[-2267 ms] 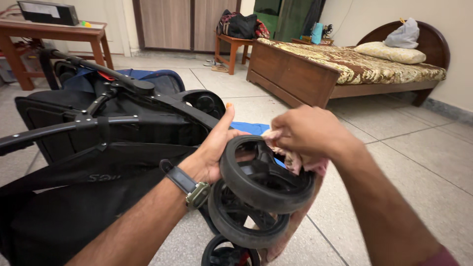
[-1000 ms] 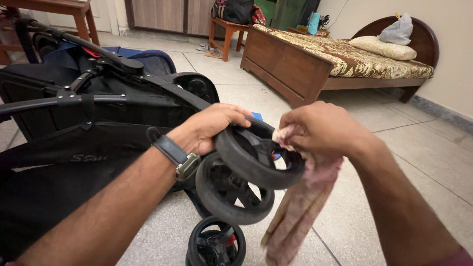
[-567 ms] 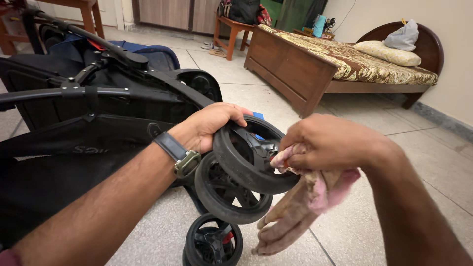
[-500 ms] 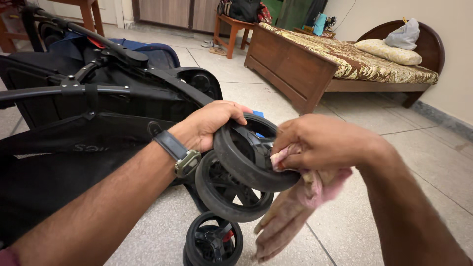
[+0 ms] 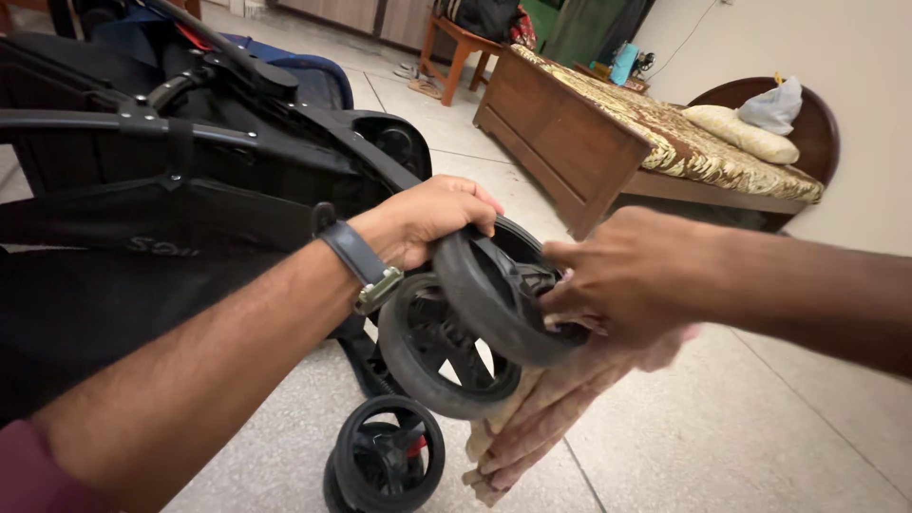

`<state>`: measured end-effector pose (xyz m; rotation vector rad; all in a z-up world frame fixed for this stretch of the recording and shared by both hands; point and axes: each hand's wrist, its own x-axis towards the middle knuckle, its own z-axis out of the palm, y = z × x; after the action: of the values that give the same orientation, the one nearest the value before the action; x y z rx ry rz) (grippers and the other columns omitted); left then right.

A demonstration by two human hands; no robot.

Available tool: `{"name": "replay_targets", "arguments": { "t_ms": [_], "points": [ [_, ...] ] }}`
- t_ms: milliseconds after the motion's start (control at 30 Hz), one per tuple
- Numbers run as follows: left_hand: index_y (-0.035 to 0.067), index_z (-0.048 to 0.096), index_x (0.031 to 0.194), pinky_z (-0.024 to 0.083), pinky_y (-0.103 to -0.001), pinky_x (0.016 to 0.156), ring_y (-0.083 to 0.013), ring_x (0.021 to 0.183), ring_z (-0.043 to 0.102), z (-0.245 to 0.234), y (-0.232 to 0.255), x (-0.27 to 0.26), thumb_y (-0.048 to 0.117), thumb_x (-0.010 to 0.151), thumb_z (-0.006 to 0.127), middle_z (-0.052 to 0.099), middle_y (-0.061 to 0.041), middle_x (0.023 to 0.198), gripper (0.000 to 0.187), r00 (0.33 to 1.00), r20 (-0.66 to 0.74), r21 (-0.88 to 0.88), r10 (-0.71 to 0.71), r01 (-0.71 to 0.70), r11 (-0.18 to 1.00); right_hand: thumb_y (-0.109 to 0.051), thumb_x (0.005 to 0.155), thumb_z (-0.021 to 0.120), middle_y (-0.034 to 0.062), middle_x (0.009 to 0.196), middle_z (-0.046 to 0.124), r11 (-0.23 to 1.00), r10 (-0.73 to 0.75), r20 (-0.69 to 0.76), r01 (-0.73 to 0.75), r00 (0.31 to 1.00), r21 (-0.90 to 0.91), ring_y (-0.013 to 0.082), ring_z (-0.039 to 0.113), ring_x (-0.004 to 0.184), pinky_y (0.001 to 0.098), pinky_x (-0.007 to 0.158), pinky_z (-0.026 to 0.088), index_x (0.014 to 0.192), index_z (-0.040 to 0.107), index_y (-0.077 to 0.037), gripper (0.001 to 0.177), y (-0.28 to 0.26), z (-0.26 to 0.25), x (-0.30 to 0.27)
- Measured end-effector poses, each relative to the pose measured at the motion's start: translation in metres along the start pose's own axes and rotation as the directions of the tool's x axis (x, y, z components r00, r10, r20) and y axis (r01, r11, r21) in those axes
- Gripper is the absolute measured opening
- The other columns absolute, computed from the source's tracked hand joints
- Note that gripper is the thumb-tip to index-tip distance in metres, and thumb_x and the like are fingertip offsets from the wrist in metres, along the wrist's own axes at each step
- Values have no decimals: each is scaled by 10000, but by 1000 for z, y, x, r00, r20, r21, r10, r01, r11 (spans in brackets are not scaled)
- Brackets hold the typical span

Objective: The person wipes the wheels and frame of a black stroller using a cloth. They rotate each wheel to clean the tire and hub, then wipe the frame and handlebar areas. The stroller remains on the floor throughout the clip.

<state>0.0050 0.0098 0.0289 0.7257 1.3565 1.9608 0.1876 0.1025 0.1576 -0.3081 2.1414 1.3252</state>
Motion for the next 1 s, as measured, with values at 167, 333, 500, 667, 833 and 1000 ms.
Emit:
{"name": "replay_targets", "arguments": {
  "t_ms": [167, 333, 500, 667, 833, 1000],
  "points": [
    [10, 665, 1012, 591, -329, 559, -185, 633, 676, -5, -1, -2, -49, 790, 655, 676, -97, 797, 230, 999, -16, 59, 41, -40, 997, -427, 1002, 514, 21, 854, 734, 992, -7, 23, 4, 1000, 124, 115, 593, 639, 317, 553, 477, 1454, 543, -383, 455, 4, -7, 0],
    [12, 684, 1015, 615, -342, 576, -193, 636, 690, -14, -10, -4, -58, 786, 642, 686, -103, 798, 243, 1000, 8, -19, 0, 0, 1000, -490, 1038, 528, 9, 866, 711, 999, 22, 166, -28, 986, 32, 121, 611, 678, 292, 556, 453, 1594, 342, -418, 591, 9, -13, -13],
    [-10, 704, 1021, 619, -339, 593, -185, 640, 690, -7, -4, 2, -83, 782, 645, 696, -111, 800, 257, 1000, 2, -7, 30, -30, 1000, -442, 969, 597, 16, 902, 732, 991, -89, -53, 94, 995, 97, 144, 670, 748, 313, 581, 526, 1444, 562, -350, 486, 3, -8, -4],
    [-6, 695, 1026, 621, -338, 597, -183, 631, 686, -19, -13, -2, -83, 790, 635, 686, -109, 788, 256, 998, 69, -89, 13, -7, 996, -531, 818, 799, 5, 1044, 733, 960, -236, 1, 234, 972, 154, 164, 701, 789, 329, 647, 567, 1551, 453, -428, 818, 24, -1, 10],
    [-23, 686, 1043, 634, -337, 610, -182, 641, 702, -20, -14, -6, -78, 806, 629, 699, -112, 795, 250, 996, 85, -121, 11, 0, 993, -383, 830, 726, 123, 977, 707, 874, -197, 234, 62, 952, 482, 266, 722, 756, 439, 727, 623, 1556, 444, -339, 780, 21, -4, 15],
    [-40, 683, 1057, 638, -344, 618, -189, 640, 709, -22, -15, -6, -77, 810, 625, 707, -127, 806, 256, 996, 92, -157, 22, -7, 988, -220, 768, 717, 104, 1185, 725, 494, -476, 77, 194, 876, 847, 231, 719, 1035, 454, 852, 632, 1607, 393, -193, 900, 31, 4, 8]
  ]
}}
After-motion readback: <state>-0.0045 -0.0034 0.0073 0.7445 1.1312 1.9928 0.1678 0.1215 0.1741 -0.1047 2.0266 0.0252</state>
